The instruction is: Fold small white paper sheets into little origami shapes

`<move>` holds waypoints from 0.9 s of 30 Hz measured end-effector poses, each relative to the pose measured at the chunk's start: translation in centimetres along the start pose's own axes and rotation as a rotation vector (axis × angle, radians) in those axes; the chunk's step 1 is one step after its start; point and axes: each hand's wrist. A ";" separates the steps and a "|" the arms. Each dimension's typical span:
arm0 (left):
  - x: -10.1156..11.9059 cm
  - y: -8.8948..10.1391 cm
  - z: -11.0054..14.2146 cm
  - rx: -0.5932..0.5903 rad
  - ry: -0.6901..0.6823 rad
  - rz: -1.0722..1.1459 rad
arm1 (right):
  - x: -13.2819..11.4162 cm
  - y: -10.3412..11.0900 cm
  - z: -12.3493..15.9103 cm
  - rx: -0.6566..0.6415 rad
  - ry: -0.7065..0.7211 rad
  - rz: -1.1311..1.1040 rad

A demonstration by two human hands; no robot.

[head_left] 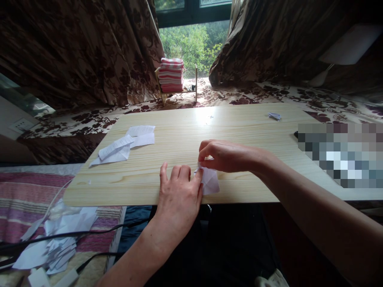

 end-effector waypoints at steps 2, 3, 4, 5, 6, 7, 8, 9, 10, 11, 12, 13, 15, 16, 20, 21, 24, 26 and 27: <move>0.0 0.1 0.0 -0.004 -0.002 0.005 | 0.0 -0.1 0.2 0.024 -0.010 -0.007; 0.0 0.1 0.0 -0.006 -0.002 0.007 | 0.1 -0.1 0.4 0.037 -0.014 -0.010; 0.0 0.1 0.0 -0.010 0.000 0.008 | 0.1 -0.1 0.6 0.048 -0.017 -0.011; 0.0 0.2 0.0 -0.014 0.001 0.009 | 0.2 -0.1 0.8 0.060 -0.021 -0.008; 0.0 0.2 0.0 -0.018 0.003 0.009 | 0.4 -0.1 1.0 0.074 -0.023 -0.001; 0.0 0.2 0.0 -0.021 0.005 0.009 | 0.6 -0.1 1.3 0.090 -0.025 0.011; 0.0 0.2 0.0 -0.022 0.006 0.009 | 0.7 -0.1 1.5 0.106 -0.031 0.024; 0.0 0.2 -0.1 -0.022 0.008 0.010 | 0.9 -0.1 1.8 0.126 -0.040 0.035; 0.0 0.2 -0.1 -0.020 0.012 0.011 | 1.1 -0.2 2.1 0.146 -0.052 0.042; 0.1 0.1 0.0 -0.018 0.016 0.013 | 1.2 -0.2 2.3 0.164 -0.067 0.048; 0.1 0.1 0.0 -0.015 0.019 0.015 | 1.3 -0.3 2.6 0.177 -0.085 0.053; 0.1 0.1 0.0 -0.012 0.021 0.017 | 1.4 -0.4 2.8 0.186 -0.104 0.059; 0.2 0.1 0.0 -0.003 0.015 0.027 | 1.3 -0.6 3.1 0.194 -0.137 0.073; 0.1 0.1 0.0 0.000 0.007 0.038 | 1.2 -0.7 3.3 0.194 -0.149 0.075; -0.1 0.2 -0.4 0.033 0.001 0.143 | 0.7 -0.9 3.6 0.213 -0.229 0.036; -0.2 0.2 -0.6 0.059 0.025 0.180 | 0.5 -0.9 3.7 0.218 -0.262 0.023; -0.3 -0.2 -1.7 0.135 0.130 0.267 | 0.1 -1.0 3.8 0.218 -0.354 0.013; -0.1 -0.7 -2.5 0.131 0.162 0.288 | -0.1 -1.3 3.7 0.211 -0.379 0.023; -0.1 -0.9 -2.8 0.119 0.165 0.290 | -0.1 -1.4 3.7 0.211 -0.381 0.029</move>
Point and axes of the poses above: each hand's wrist, its own z-axis away from the middle knuckle, its own y-axis out of the back of the hand, x = y × z, and after that the axes turned 15 degrees about y, right-handed
